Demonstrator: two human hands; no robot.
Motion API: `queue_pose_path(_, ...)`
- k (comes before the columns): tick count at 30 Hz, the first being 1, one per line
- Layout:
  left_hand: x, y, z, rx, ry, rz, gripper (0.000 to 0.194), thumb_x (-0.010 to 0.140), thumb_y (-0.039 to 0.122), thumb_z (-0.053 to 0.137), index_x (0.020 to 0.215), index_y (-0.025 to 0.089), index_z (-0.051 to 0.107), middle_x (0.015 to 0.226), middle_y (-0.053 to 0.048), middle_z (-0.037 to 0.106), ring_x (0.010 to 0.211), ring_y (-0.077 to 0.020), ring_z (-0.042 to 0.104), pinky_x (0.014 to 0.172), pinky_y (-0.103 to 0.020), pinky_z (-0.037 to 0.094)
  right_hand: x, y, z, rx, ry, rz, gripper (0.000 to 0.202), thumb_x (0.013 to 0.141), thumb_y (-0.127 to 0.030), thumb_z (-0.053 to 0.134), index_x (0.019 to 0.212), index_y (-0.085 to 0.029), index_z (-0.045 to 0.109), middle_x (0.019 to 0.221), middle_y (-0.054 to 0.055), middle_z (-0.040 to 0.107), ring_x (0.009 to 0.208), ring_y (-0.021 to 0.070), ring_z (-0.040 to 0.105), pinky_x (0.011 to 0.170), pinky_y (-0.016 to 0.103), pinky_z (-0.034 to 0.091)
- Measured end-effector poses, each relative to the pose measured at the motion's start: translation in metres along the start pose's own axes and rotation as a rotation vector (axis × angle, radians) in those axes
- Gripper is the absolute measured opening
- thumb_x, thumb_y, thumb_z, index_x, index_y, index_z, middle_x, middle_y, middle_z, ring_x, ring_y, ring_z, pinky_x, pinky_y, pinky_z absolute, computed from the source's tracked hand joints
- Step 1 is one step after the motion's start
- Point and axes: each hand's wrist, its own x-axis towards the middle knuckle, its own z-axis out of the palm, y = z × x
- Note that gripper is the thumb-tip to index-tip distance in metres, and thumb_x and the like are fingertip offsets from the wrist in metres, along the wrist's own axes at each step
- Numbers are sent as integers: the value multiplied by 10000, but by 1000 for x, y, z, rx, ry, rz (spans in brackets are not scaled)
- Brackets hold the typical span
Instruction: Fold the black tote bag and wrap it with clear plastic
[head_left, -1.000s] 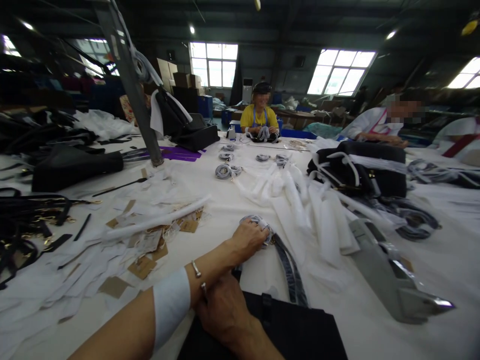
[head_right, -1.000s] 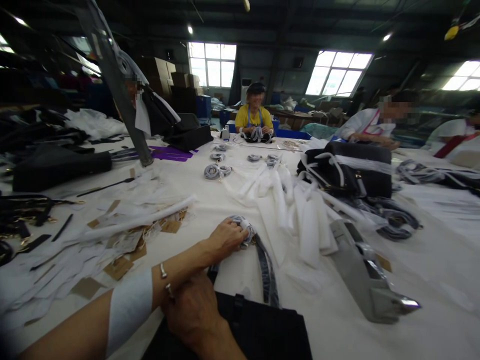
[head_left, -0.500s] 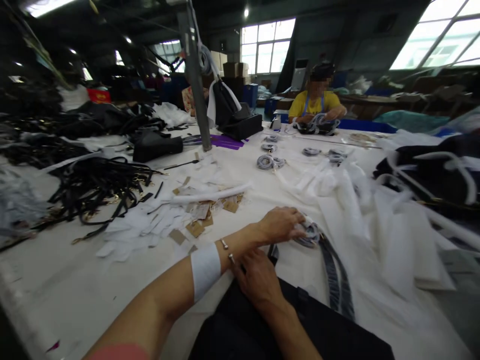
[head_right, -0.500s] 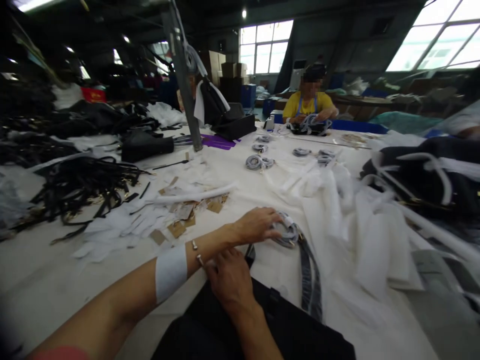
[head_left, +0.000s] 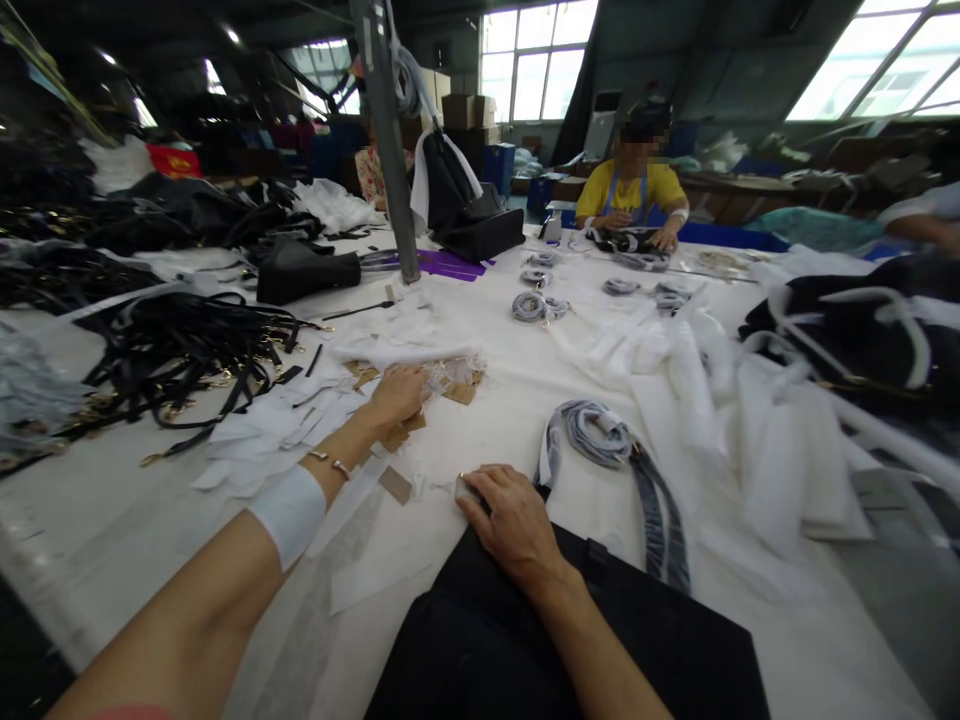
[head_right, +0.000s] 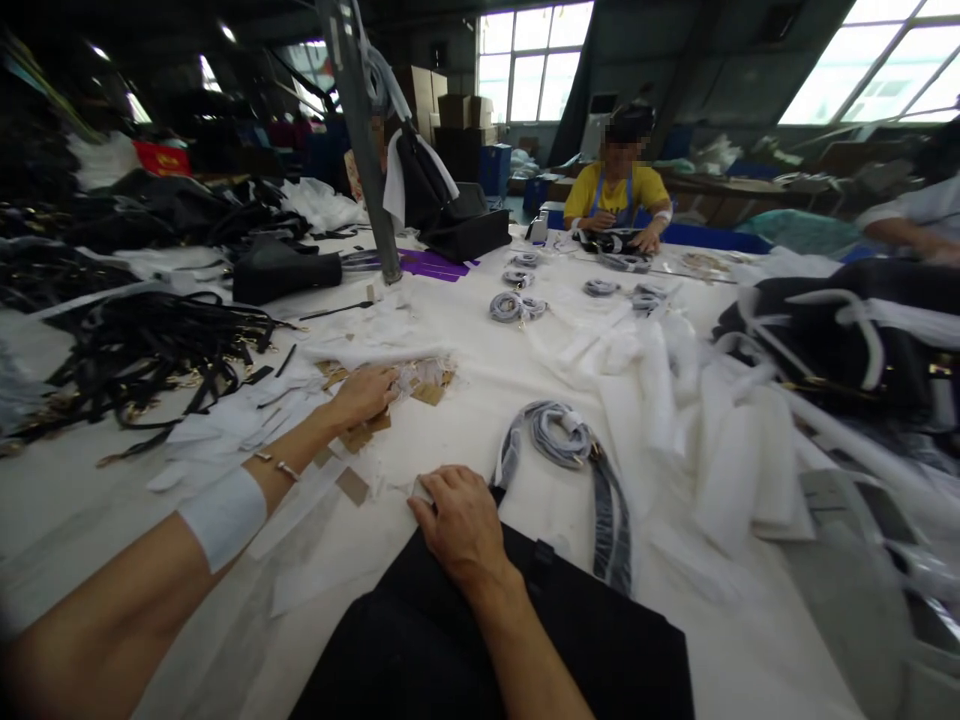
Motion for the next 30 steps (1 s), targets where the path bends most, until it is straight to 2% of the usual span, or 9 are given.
queue_pose_path(3,9,9,5,-15,-13,62,439,820,171,565,1258,170,524,1330,-121,528,1230,-266,468,1047,-384,341,1,1,1,1,2,-1,212,892,-310,589,1082,-232,641,1041,42,668,1039,210,567,952,342,412)
queue_pose_path(5,15,16,6,-31,-37,95,418,811,178,583,1224,226,549,1287,-65,564,1194,-227,499,1022,-325,364,1,2,2,1,5,-4,212,889,-310,594,1081,-233,641,1036,46,668,1035,210,567,946,341,415)
queue_pose_path(10,24,40,-4,-55,-27,35,212,820,197,552,1011,179,642,1118,-104,627,1033,-260,580,898,-350,429,2,1,1,2,10,-7,205,888,-308,598,1076,-236,639,1036,41,664,1028,209,562,934,340,416)
queue_pose_path(14,22,83,-12,-147,-61,42,349,923,392,396,916,178,671,939,-82,683,878,-219,629,772,-299,454,2,2,2,8,12,-12,201,890,-315,595,1066,-230,642,1021,40,666,1021,217,563,930,345,412)
queue_pose_path(17,17,125,-10,-262,-235,142,441,859,565,444,797,208,697,724,-28,690,678,-173,632,643,-248,449,2,2,3,8,13,-7,209,888,-312,597,1070,-222,647,1013,42,670,1014,219,568,925,348,412)
queue_pose_path(19,14,147,-6,-304,-331,171,393,763,576,561,757,208,701,713,-40,694,674,-193,629,618,-261,441,2,2,3,5,14,6,217,878,-312,611,1068,-215,651,1006,43,674,1002,219,575,923,350,413)
queue_pose_path(21,14,158,-2,-307,-349,160,290,726,475,612,719,196,692,722,-60,693,695,-211,624,605,-272,429,1,2,2,-2,16,15,220,871,-311,619,1065,-212,655,997,43,676,992,218,578,926,351,412)
queue_pose_path(25,22,150,3,-318,-307,127,169,756,276,530,693,187,659,688,-33,666,659,-169,596,563,-245,388,2,0,0,-8,3,9,206,882,-318,603,1058,-225,656,986,43,673,993,214,574,915,346,416)
queue_pose_path(30,35,118,3,-328,-241,53,192,802,267,479,770,166,639,736,-27,651,678,-154,573,592,-242,386,3,0,-1,11,2,8,200,884,-314,602,1060,-233,650,1009,47,669,1000,219,570,910,350,417)
